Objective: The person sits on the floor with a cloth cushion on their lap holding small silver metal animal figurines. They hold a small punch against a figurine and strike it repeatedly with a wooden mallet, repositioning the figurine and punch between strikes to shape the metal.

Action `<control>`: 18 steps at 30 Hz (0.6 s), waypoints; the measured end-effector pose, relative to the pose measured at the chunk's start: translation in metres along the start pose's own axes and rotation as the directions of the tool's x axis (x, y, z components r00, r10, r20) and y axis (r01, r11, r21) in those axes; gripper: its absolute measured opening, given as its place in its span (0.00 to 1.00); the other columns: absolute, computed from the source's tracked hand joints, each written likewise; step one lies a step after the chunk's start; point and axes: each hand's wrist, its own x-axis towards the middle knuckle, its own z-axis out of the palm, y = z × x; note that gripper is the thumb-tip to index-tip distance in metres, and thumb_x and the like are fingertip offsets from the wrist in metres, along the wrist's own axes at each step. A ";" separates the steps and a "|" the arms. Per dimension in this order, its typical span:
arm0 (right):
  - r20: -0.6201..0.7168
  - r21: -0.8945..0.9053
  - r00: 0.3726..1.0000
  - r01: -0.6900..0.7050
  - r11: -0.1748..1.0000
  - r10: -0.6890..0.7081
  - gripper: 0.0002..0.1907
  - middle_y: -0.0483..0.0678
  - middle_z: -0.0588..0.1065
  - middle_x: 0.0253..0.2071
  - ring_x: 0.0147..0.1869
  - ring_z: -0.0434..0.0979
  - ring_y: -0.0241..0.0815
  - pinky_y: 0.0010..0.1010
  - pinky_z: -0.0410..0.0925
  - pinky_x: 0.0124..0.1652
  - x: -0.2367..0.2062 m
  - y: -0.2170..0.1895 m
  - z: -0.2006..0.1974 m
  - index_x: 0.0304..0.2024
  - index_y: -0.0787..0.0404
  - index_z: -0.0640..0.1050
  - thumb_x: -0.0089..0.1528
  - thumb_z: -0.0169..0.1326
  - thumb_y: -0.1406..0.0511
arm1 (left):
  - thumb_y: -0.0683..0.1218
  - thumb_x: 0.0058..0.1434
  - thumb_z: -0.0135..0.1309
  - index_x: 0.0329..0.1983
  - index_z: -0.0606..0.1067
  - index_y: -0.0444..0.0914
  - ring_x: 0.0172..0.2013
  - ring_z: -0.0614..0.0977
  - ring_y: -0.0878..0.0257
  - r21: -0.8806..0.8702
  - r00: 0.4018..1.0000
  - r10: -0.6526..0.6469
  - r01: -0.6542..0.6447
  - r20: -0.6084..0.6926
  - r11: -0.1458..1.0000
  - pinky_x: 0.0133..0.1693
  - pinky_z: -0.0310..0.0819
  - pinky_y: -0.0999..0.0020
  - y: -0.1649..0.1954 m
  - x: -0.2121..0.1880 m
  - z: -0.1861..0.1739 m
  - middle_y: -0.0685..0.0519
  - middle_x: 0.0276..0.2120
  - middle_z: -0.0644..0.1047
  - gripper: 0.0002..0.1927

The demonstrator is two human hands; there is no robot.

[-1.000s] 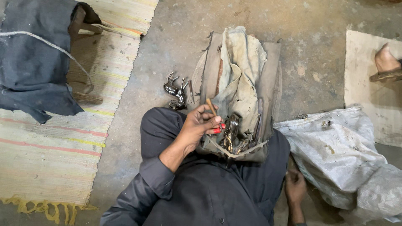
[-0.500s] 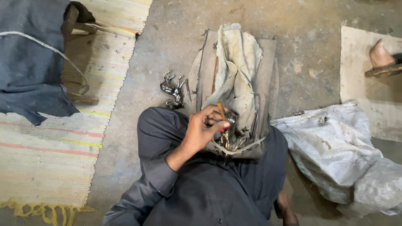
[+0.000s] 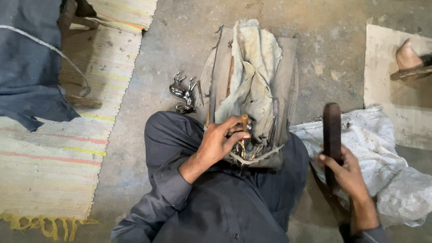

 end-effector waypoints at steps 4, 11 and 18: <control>-0.005 -0.265 0.933 0.345 0.900 -0.359 0.18 0.46 0.77 0.40 0.43 0.77 0.41 0.32 0.72 0.42 0.023 -0.086 0.024 0.51 0.63 0.72 0.62 0.63 0.67 | 0.42 0.65 0.61 0.58 0.72 0.35 0.49 0.87 0.56 0.055 0.999 0.045 -0.044 -0.011 0.998 0.44 0.83 0.68 0.002 0.001 -0.001 0.46 0.45 0.85 0.19; 0.456 -0.833 0.823 0.529 0.165 -0.339 0.22 0.49 0.80 0.31 0.32 0.82 0.47 0.39 0.73 0.32 0.041 -0.220 0.040 0.52 0.50 0.75 0.55 0.63 0.63 | 0.45 0.62 0.65 0.53 0.74 0.37 0.42 0.89 0.55 0.124 0.999 0.020 -0.016 -0.033 0.992 0.37 0.82 0.66 0.003 0.003 -0.001 0.46 0.36 0.85 0.19; 0.476 -0.876 0.844 0.481 -0.043 -0.248 0.15 0.45 0.79 0.33 0.32 0.82 0.44 0.35 0.74 0.32 0.041 -0.250 0.044 0.49 0.50 0.75 0.60 0.60 0.62 | 0.46 0.62 0.65 0.52 0.74 0.36 0.41 0.89 0.55 0.122 0.999 -0.006 0.011 -0.044 0.992 0.36 0.82 0.65 -0.001 0.000 0.003 0.46 0.35 0.84 0.19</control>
